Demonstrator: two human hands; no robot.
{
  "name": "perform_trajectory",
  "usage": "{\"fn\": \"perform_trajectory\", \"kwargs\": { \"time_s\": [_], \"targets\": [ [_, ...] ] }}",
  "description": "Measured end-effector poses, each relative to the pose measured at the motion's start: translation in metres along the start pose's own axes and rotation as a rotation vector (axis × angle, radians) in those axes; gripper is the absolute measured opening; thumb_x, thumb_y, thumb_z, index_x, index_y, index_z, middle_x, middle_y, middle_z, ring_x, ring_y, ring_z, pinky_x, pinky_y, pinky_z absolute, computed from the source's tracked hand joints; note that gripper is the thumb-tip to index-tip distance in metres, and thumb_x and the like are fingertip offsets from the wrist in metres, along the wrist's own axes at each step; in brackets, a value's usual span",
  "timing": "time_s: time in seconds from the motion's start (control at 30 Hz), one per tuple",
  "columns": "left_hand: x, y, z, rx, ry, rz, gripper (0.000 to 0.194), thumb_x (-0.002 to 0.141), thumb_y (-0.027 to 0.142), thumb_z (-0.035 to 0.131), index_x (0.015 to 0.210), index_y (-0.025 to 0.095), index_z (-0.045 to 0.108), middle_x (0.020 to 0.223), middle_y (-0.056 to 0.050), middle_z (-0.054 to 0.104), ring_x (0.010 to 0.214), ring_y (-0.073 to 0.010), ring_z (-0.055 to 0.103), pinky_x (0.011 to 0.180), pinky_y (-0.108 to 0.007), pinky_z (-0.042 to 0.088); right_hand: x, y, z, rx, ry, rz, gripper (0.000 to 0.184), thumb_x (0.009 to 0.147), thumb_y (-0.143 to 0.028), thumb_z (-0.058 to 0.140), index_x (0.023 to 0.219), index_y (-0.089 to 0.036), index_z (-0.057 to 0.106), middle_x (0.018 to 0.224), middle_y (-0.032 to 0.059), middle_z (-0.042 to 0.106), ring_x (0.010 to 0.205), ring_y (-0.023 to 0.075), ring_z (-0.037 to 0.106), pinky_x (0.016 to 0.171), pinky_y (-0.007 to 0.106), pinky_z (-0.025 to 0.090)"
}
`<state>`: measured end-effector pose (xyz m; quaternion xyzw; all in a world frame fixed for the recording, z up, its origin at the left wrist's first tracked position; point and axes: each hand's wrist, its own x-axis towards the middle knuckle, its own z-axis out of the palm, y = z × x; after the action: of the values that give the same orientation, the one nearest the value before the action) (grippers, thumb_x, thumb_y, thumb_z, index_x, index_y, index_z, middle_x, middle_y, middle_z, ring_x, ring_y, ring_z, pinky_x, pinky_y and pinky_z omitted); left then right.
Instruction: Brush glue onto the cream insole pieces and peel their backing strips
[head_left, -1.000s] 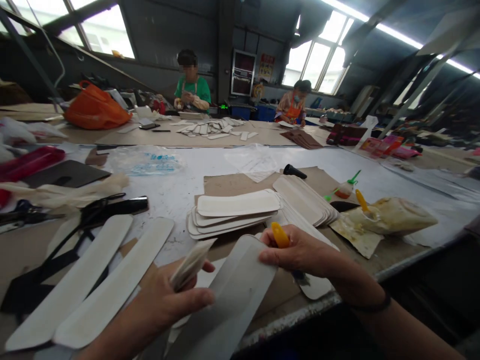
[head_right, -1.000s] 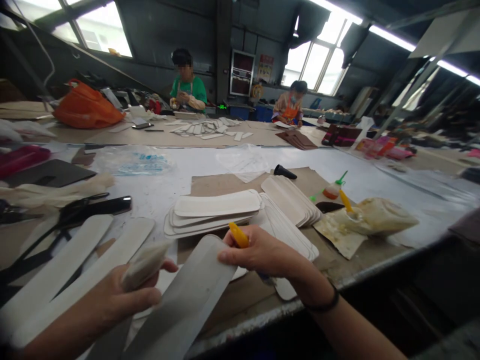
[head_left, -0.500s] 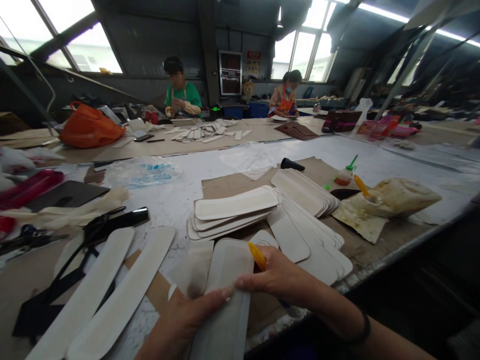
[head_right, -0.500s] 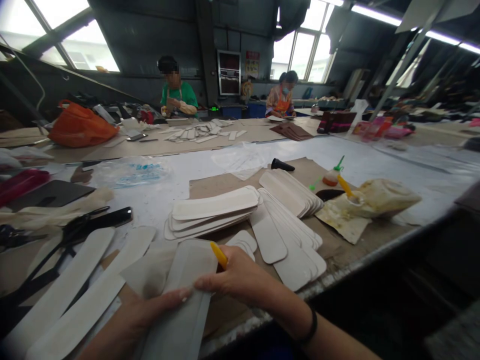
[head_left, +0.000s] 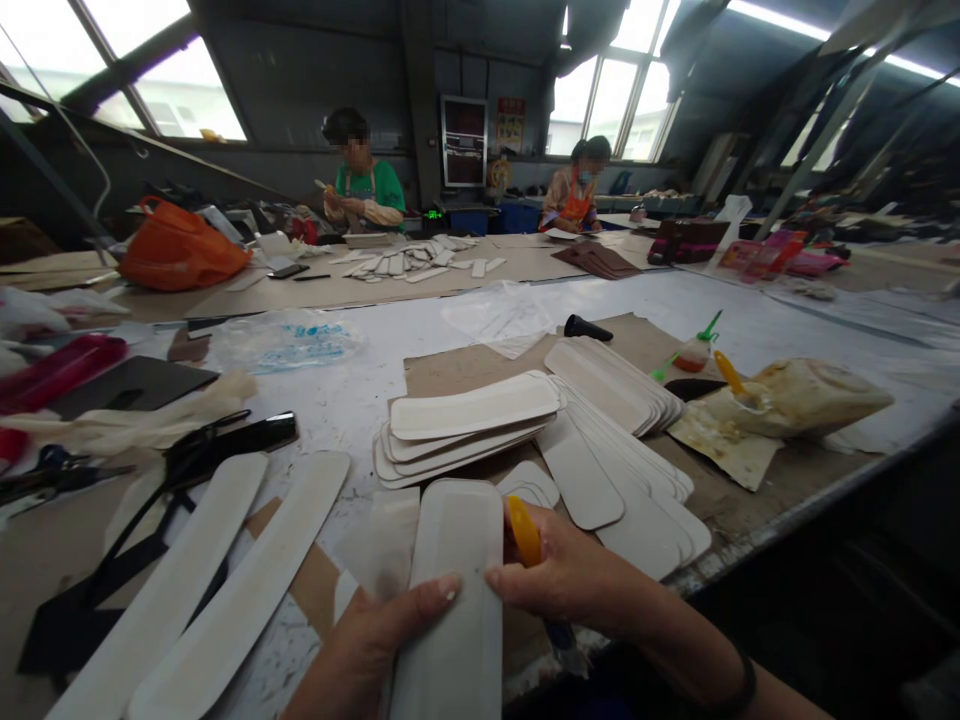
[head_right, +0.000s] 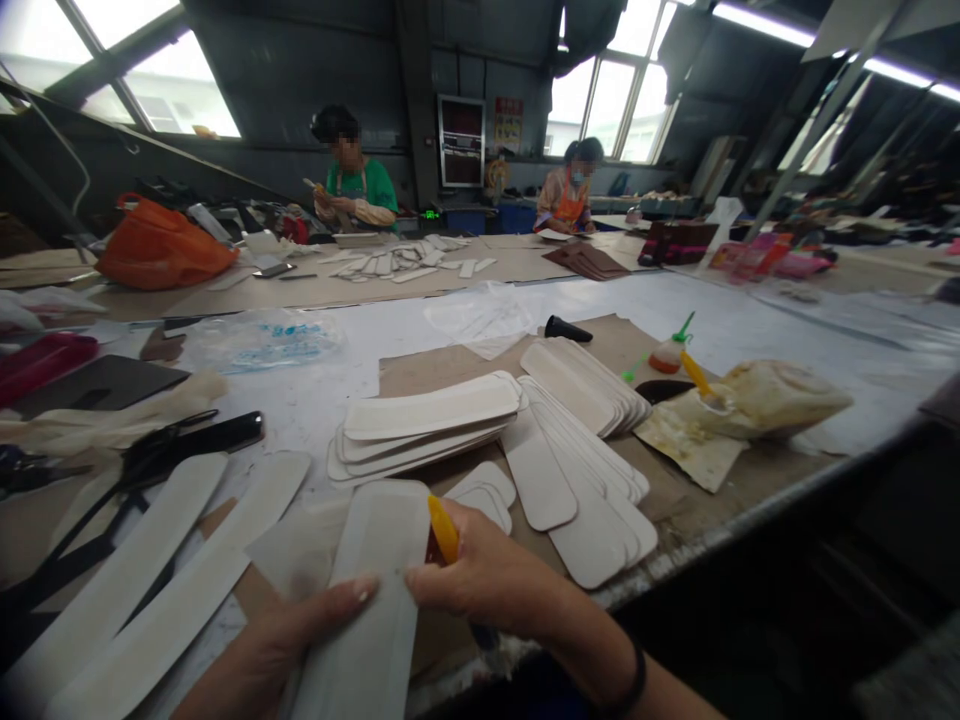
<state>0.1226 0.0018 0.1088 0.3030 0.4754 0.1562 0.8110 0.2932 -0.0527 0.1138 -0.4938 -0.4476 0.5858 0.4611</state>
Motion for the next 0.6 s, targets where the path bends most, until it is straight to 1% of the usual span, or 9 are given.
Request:
{"fn": "perform_trajectory", "kwargs": {
  "time_s": [0.1,0.17,0.23,0.37,0.47,0.6],
  "targets": [
    [0.0,0.0,0.003,-0.054,-0.053,-0.004,0.073,0.074,0.022,0.065,0.134,0.004,0.029,0.093,-0.019,0.069,0.077,-0.0315,0.067,0.069,-0.041,0.053,-0.002,0.001,0.005,0.062,-0.011,0.0,0.034,0.067,-0.008,0.055,0.099,-0.017,0.057,0.078,-0.0028,0.058,0.072,0.0118,0.054,0.065,0.021,0.045],
    [0.001,0.0,0.004,-0.061,-0.068,-0.039,0.073,0.076,0.022,0.062,0.136,0.002,0.024,0.092,-0.02,0.069,0.075,-0.0319,0.067,0.069,-0.042,0.053,-0.002,0.002,0.007,0.081,-0.005,0.014,0.039,0.065,-0.007,0.054,0.102,-0.017,0.055,0.079,-0.0031,0.057,0.07,0.0107,0.053,0.065,0.021,0.045],
    [0.001,0.0,0.004,-0.066,-0.07,-0.07,0.073,0.077,0.023,0.062,0.135,0.001,0.025,0.091,-0.021,0.069,0.073,-0.0325,0.067,0.068,-0.043,0.053,-0.003,0.003,0.008,0.095,0.0,0.041,0.04,0.064,-0.007,0.054,0.103,-0.017,0.054,0.078,-0.003,0.057,0.068,0.0101,0.052,0.063,0.021,0.045],
    [0.002,-0.002,0.003,-0.111,-0.069,-0.051,0.071,0.074,0.024,0.066,0.133,0.003,0.032,0.096,-0.021,0.068,0.079,-0.0334,0.066,0.069,-0.042,0.053,-0.002,0.005,0.01,0.099,-0.01,0.059,0.033,0.066,-0.01,0.056,0.099,-0.015,0.055,0.076,-0.0022,0.057,0.066,0.0097,0.052,0.058,0.018,0.043],
    [0.002,-0.003,0.003,-0.119,-0.025,-0.052,0.071,0.068,0.026,0.072,0.129,0.007,0.04,0.098,-0.018,0.069,0.081,-0.0326,0.066,0.069,-0.039,0.054,0.0,0.005,0.011,0.063,0.013,0.062,0.027,0.067,-0.012,0.058,0.094,-0.015,0.055,0.075,-0.0024,0.057,0.064,0.0093,0.052,0.057,0.018,0.042],
    [0.005,-0.006,0.001,-0.132,-0.017,-0.034,0.073,0.061,0.027,0.077,0.124,0.008,0.047,0.095,-0.016,0.07,0.084,-0.0334,0.066,0.07,-0.038,0.054,0.001,0.005,0.013,0.05,0.047,0.078,0.027,0.067,-0.016,0.062,0.092,-0.015,0.054,0.079,-0.0011,0.059,0.066,0.01,0.052,0.058,0.019,0.043]
  ]
}}
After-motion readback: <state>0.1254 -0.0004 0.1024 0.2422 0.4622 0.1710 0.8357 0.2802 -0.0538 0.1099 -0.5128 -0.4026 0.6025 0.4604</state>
